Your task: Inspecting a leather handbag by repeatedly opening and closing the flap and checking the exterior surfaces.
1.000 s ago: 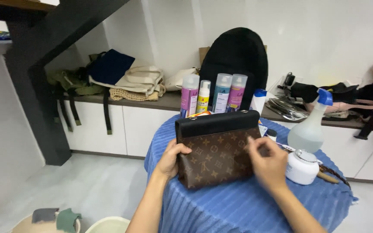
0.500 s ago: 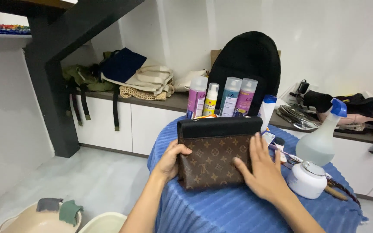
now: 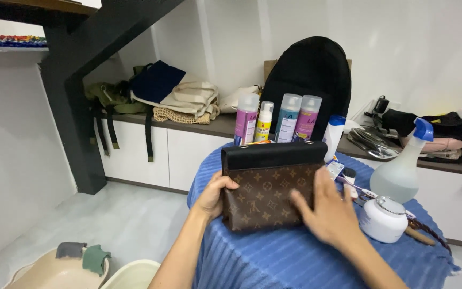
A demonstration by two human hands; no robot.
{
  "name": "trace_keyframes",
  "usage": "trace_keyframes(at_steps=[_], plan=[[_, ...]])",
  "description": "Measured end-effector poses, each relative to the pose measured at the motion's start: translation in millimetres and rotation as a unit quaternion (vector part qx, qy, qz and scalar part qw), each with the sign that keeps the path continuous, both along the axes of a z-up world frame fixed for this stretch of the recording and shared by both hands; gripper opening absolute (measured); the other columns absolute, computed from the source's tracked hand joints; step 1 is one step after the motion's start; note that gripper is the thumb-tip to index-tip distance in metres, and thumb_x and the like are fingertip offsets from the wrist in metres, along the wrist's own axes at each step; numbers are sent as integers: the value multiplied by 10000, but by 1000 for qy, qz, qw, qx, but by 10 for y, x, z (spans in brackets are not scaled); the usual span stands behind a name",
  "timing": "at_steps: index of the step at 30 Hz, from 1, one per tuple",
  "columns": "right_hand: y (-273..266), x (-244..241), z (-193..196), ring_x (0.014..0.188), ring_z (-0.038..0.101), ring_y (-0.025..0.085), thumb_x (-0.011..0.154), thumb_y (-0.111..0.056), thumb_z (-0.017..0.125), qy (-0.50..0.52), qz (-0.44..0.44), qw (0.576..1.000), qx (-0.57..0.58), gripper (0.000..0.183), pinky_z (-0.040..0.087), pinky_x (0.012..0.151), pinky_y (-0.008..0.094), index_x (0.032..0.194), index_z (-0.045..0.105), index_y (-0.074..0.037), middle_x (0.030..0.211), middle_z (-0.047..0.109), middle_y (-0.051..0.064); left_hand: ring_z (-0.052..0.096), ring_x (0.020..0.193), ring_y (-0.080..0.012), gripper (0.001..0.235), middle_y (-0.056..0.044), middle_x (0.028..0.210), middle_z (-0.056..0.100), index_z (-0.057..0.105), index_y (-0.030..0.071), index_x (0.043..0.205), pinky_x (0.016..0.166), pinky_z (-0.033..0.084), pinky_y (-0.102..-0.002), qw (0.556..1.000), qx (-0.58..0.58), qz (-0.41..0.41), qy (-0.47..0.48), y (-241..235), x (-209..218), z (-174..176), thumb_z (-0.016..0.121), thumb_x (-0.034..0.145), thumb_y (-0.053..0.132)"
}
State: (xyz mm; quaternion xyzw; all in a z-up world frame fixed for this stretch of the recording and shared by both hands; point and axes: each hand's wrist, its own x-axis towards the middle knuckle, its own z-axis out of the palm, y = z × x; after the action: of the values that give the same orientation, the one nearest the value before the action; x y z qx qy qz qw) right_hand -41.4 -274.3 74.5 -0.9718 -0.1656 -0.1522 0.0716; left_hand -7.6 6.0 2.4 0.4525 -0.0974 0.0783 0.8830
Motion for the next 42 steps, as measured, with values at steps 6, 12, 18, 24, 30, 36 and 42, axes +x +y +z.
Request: trace_keyframes(at_steps=[6,12,18,24,30,36,42], plan=[[192,-116,107,1587,-52,241,889,-813,210,31,22,999,39,1101,-123,1220,606,1616,-145,-68,1718,-103,127,603,666,-231,258,-94,792,661,655,61,862,584,474,-321,1000,-9,13,12,-7,-28,20,619,612,6],[141,-43,137,1579,36,204,880,-859,199,12,3,1000,-14,1105,-69,1235,603,1625,-30,-76,1719,-14,103,618,649,-249,255,-110,782,664,650,64,855,570,480,-328,999,-25,33,32,4,47,13,626,614,-18],[-21,-77,-86,1554,153,199,948,-770,347,-24,87,995,-35,979,-2,1248,547,1609,127,-82,1686,156,89,589,675,-235,193,-95,769,624,611,85,807,611,465,-331,995,-20,75,58,-19,-55,77,630,636,-2],[-365,142,4,1459,391,246,944,-815,217,24,-83,996,15,870,209,1213,557,1500,434,-182,1559,443,46,585,647,-284,207,-123,733,587,601,78,811,576,478,-370,995,-18,76,60,11,104,-29,675,624,32],[-1336,218,-144,953,672,294,969,-419,716,-376,-32,914,146,307,525,903,414,964,829,-133,1020,719,108,646,766,-272,233,-139,865,694,682,29,926,693,507,-353,998,7,54,30,-38,-192,135,652,695,38],[-1500,15,-77,1344,499,360,826,-690,633,-96,-194,966,140,584,459,1077,481,1002,860,-181,1367,557,151,691,820,-237,197,-114,916,744,741,26,962,747,525,-327,999,32,27,-8,-58,-245,81,732,789,119],[-1415,82,82,1254,583,263,924,-555,609,74,-155,955,242,594,439,1046,383,888,902,-40,1293,615,137,676,854,-214,223,-93,943,736,750,50,991,774,498,-308,997,26,59,38,-73,-312,183,749,801,167]])
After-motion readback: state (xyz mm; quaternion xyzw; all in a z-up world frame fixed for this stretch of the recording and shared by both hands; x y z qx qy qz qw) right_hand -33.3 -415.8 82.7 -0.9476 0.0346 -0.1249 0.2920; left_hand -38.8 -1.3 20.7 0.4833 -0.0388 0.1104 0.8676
